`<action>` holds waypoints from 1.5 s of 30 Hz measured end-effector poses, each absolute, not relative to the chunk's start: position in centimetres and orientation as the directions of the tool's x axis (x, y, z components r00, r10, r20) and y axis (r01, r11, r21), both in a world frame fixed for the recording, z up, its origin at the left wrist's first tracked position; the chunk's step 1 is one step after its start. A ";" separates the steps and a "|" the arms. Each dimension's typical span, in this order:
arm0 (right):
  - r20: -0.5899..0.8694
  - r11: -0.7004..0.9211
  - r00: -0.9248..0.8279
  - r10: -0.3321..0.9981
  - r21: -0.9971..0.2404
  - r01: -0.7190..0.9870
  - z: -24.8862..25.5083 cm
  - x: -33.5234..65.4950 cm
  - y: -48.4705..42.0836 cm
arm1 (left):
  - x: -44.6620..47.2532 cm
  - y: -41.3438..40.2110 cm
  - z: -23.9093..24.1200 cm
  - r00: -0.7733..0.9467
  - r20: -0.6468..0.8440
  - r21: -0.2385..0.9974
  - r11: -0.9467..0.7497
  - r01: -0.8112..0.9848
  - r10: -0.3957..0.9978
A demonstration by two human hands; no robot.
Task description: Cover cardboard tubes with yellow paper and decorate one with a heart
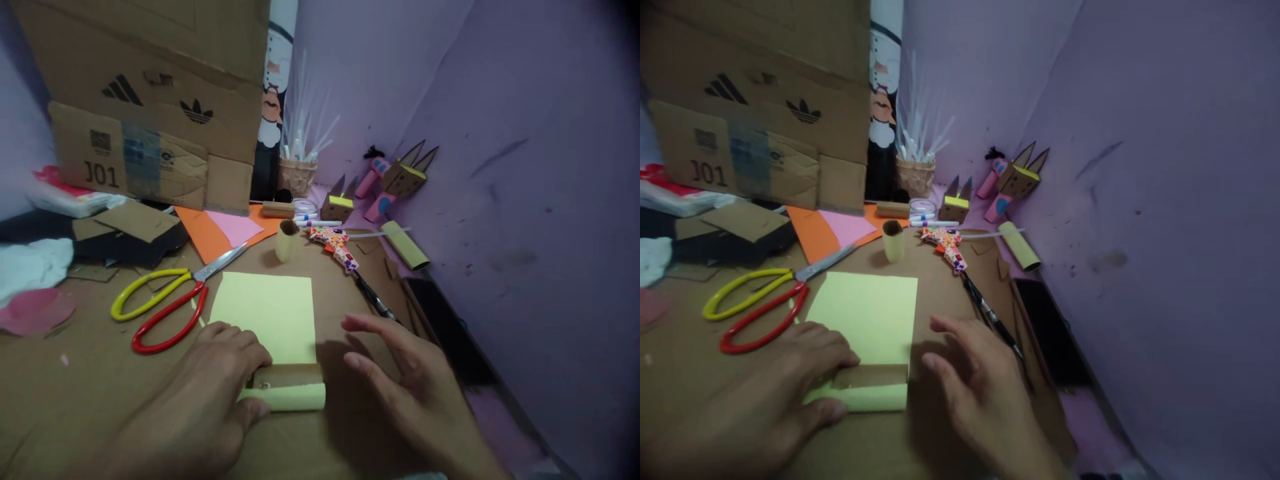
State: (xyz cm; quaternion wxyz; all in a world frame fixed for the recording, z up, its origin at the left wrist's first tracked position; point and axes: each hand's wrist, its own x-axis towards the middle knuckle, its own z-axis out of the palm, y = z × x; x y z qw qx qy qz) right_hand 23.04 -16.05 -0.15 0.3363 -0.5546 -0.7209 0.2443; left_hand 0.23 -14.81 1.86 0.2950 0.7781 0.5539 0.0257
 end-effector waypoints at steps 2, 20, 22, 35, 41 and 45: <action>0.229 0.277 -0.160 0.960 -0.711 0.647 -0.1 22.9 -16.0 | 0.2 -14.9 1.8 0.376 -0.290 0.502 -0.195 0.843 0.880; 0.237 0.051 0.130 0.963 -0.629 0.776 -1.0 26.3 -10.9 | 0.2 -14.5 1.6 0.376 -0.305 0.480 -0.200 0.854 0.875; 0.174 -0.024 0.144 0.974 -0.554 0.832 -1.1 26.5 -8.6 | 0.3 -14.5 1.7 0.380 -0.309 0.467 -0.209 0.859 0.872; -0.167 -0.256 0.193 0.967 -0.651 0.715 -1.8 23.0 1.1 | 0.7 -14.5 2.4 0.372 -0.329 0.441 -0.207 0.873 0.868; -0.124 -0.220 0.219 0.968 -0.839 0.498 -0.4 21.3 -0.1 | 0.8 -14.4 2.6 0.390 -0.324 0.442 -0.227 0.868 0.862; 0.069 -0.063 0.297 0.952 -0.909 0.413 1.4 21.3 -3.6 | 0.7 -14.3 2.7 0.410 -0.319 0.441 -0.250 0.862 0.854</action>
